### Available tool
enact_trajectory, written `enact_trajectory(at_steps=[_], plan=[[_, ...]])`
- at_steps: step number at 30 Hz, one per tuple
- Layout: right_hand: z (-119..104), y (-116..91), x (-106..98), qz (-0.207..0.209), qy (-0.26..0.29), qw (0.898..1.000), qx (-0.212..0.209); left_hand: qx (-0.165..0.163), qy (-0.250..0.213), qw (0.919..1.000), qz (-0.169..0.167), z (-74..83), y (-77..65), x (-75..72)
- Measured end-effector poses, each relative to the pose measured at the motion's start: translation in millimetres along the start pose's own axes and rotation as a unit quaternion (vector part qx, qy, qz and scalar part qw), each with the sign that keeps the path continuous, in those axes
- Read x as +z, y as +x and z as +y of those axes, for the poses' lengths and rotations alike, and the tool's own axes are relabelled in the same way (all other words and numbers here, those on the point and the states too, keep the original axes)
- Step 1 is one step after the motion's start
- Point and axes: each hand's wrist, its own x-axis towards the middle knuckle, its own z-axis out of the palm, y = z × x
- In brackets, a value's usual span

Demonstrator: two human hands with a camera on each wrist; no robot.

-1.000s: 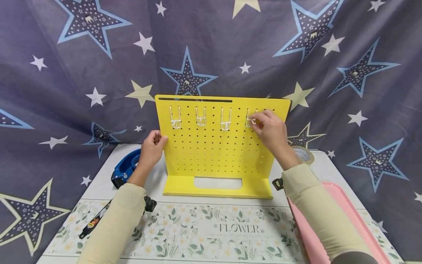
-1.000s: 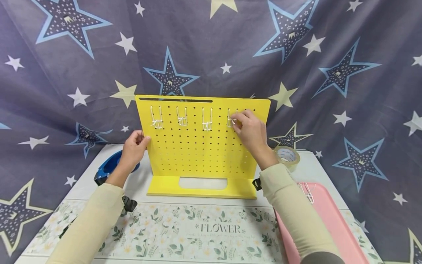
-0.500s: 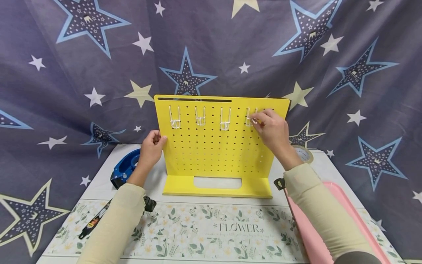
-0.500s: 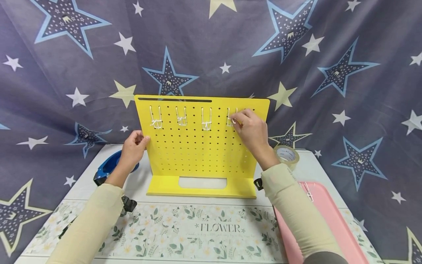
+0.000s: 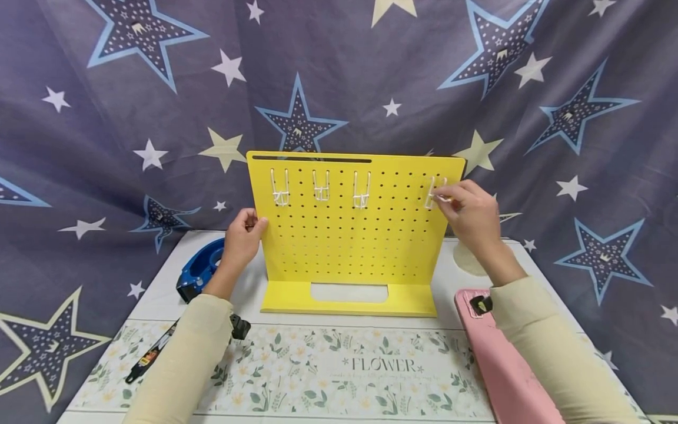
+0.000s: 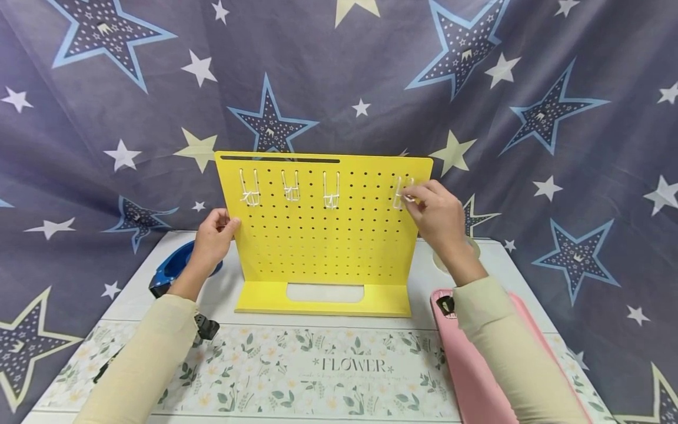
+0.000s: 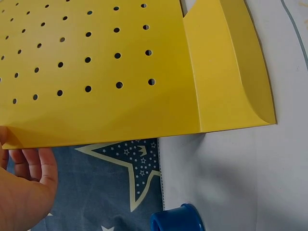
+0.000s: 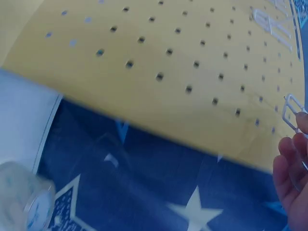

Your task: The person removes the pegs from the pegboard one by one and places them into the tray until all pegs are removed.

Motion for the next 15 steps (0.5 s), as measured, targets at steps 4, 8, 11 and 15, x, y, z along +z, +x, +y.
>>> enact_trajectory(at_steps=[4,8,11,15], plan=[[21.3,-9.5,-14.0,-0.002,-0.006,1.0,0.025,-0.005,0.0,1.0,0.0,0.6,0.3,-0.4],[43.3,-21.1,-29.8,-0.016,-0.023,0.999,0.035,-0.006,0.0,1.0,-0.001,1.0,0.3,-0.5],[60.0,-31.7,-40.9,-0.039,-0.038,0.997,0.049,-0.008,0.0,1.0,-0.001,1.3,-0.1,-0.5],[85.5,-46.3,-53.1,-0.057,-0.056,0.995,0.051,-0.007,0.0,1.0,-0.002,1.9,-1.1,-0.8]])
